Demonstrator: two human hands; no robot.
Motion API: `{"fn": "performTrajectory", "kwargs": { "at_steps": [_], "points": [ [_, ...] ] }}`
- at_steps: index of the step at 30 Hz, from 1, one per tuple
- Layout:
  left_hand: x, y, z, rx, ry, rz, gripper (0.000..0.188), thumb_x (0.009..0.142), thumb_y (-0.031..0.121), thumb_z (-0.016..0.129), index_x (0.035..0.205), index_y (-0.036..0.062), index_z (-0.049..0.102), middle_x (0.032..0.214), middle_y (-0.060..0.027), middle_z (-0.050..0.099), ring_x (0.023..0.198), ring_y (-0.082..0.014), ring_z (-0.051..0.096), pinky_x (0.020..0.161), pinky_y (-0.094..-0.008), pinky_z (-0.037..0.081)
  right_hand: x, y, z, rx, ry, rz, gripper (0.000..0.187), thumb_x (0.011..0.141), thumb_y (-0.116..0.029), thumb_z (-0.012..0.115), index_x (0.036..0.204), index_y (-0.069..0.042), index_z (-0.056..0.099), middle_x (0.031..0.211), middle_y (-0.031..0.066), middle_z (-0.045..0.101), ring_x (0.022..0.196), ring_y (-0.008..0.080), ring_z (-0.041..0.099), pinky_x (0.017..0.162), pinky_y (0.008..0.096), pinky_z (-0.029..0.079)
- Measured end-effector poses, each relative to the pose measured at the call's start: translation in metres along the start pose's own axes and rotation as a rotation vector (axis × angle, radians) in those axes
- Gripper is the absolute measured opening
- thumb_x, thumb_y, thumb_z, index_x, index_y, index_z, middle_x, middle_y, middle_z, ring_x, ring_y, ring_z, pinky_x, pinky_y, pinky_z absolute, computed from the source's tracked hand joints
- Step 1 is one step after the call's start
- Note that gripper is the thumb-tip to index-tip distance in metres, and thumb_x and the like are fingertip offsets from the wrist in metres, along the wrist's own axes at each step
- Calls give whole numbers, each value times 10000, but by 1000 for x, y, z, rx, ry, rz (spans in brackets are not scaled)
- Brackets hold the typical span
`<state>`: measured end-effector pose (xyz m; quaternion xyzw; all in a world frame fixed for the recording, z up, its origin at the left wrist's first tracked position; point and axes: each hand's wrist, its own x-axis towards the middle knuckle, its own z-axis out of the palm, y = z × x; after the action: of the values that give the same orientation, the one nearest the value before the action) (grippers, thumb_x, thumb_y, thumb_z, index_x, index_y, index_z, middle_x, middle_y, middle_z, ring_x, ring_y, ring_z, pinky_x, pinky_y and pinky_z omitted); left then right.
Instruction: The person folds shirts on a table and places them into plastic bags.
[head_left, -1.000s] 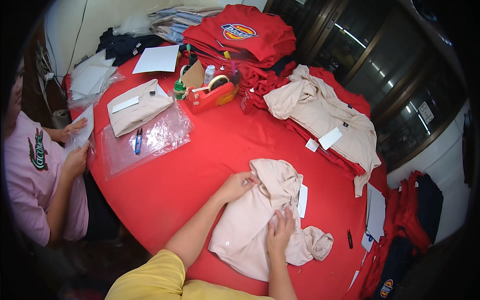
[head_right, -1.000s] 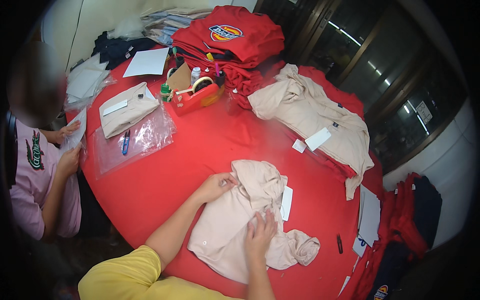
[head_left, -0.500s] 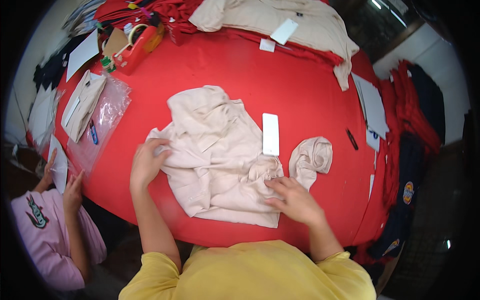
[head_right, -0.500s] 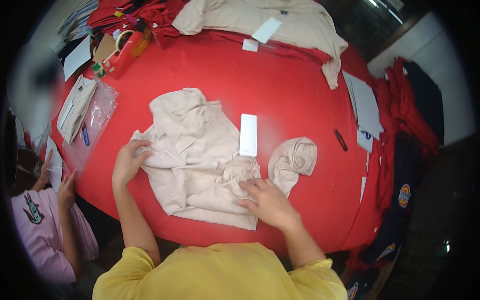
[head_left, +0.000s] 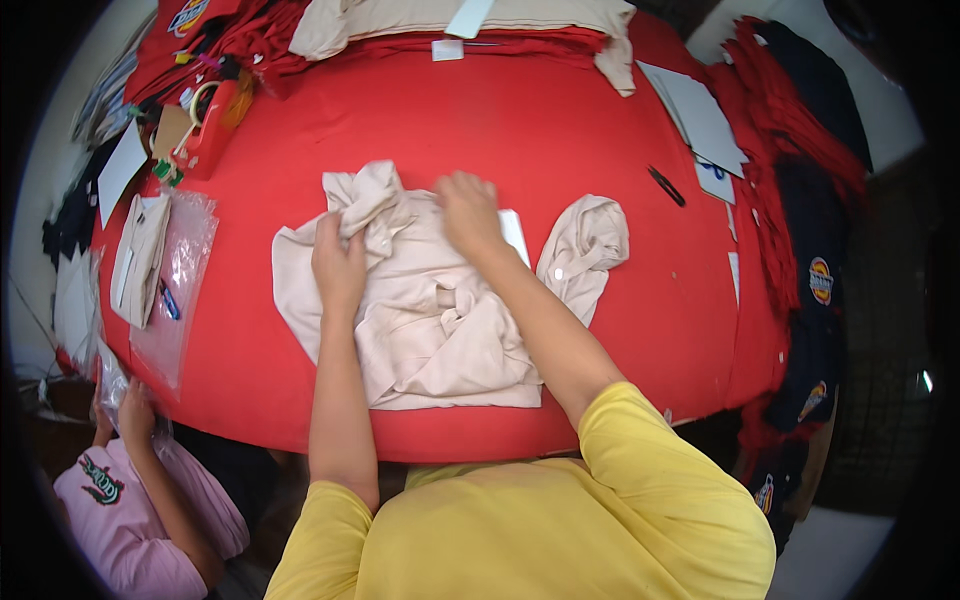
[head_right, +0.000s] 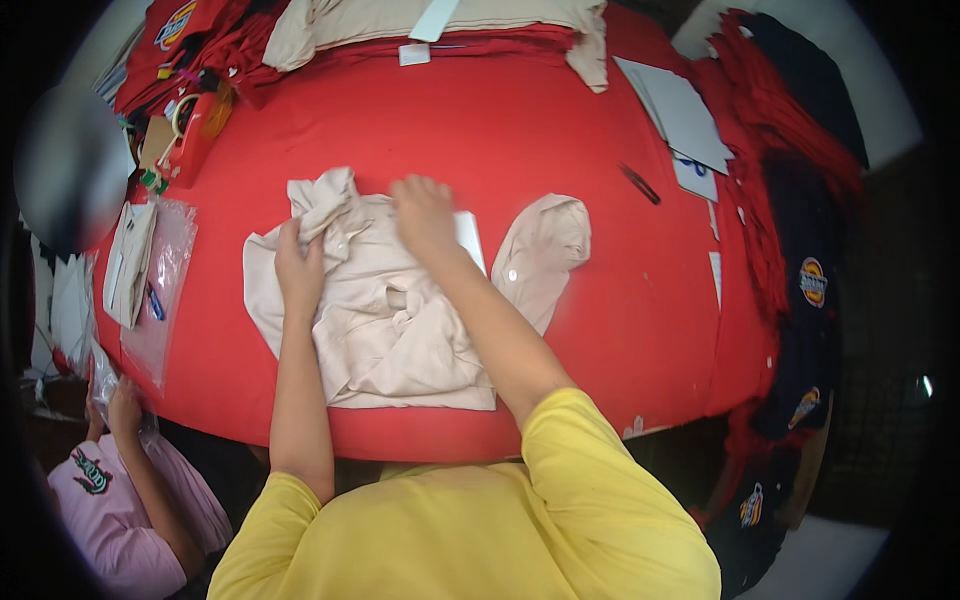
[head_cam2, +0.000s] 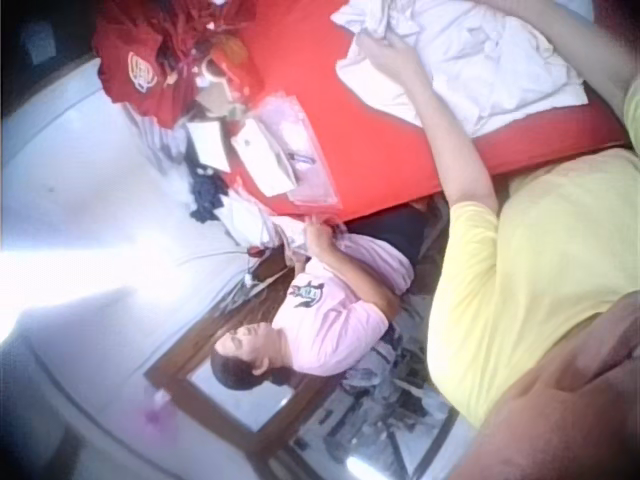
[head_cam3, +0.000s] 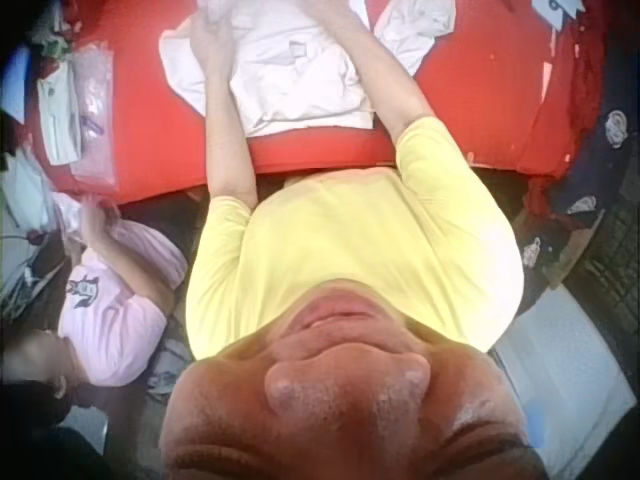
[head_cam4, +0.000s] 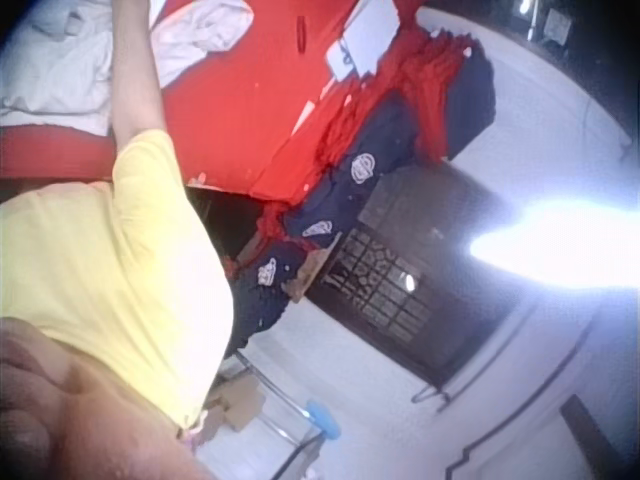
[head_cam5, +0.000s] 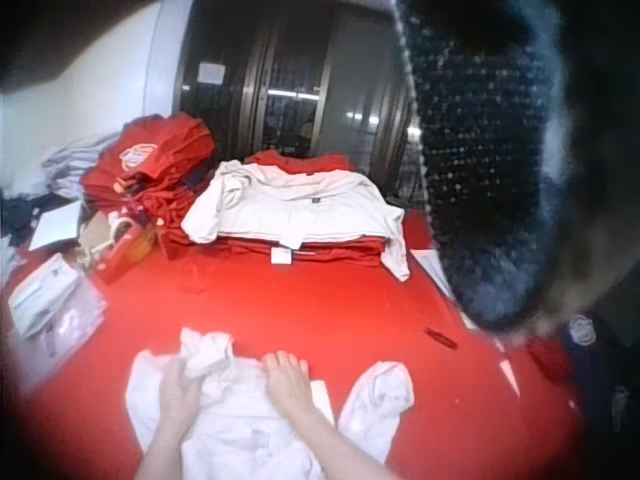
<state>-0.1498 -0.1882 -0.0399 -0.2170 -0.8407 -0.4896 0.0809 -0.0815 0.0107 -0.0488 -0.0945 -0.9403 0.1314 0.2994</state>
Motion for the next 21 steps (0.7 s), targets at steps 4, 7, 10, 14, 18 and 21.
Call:
{"fn": "performTrajectory", "kwargs": {
  "at_steps": [4, 7, 10, 14, 18, 21],
  "points": [
    [-66, 15, -33, -434, -123, -163, 192, 843, 68, 649, 1013, 5, 586, 947, -105, 644, 875, -206, 601, 786, -305, 469, -129, 44, -95, -193, 39, 237, 150, 857, -217, 619, 901, -74, 607, 916, 115, 572, 906, 326, 524, 810, 469, 381],
    [-141, 18, -70, -827, -472, -397, 192, 804, 42, 695, 951, 23, 572, 889, -25, 607, 868, -91, 555, 755, -266, 468, -260, 6, -174, -185, -67, 359, 163, 849, -147, 593, 955, -24, 605, 920, 173, 553, 884, 372, 497, 788, 470, 386],
    [-195, 1, -130, -866, -605, -345, 195, 798, 29, 695, 939, 55, 563, 926, -25, 604, 832, -97, 568, 735, -266, 486, -383, -24, -248, 71, 189, 757, 151, 929, -156, 541, 918, -9, 567, 864, 120, 547, 873, 263, 554, 812, 379, 432],
    [-193, 29, -244, -867, 62, -276, 177, 902, 124, 600, 1057, 46, 568, 897, -27, 597, 800, -143, 590, 735, -290, 516, -388, -13, -410, 309, 971, 874, 112, 985, -153, 446, 982, -67, 518, 844, 0, 505, 788, 116, 517, 758, 284, 461],
    [-136, 84, -336, -637, -81, 194, 178, 877, 95, 617, 1035, 26, 570, 909, -51, 591, 817, -157, 572, 748, -292, 494, -320, -30, -511, 571, 832, 312, 173, 970, -136, 435, 1090, -55, 529, 848, 27, 516, 678, 108, 529, 566, 229, 458],
    [-70, 127, -345, -469, -199, 410, 181, 859, 74, 629, 1018, 11, 572, 917, -69, 586, 830, -167, 560, 758, -294, 477, -252, 14, -520, 206, 830, 312, 248, 970, -155, 485, 1167, -26, 564, 974, 67, 599, 812, 126, 588, 707, 249, 490]
  ]
}}
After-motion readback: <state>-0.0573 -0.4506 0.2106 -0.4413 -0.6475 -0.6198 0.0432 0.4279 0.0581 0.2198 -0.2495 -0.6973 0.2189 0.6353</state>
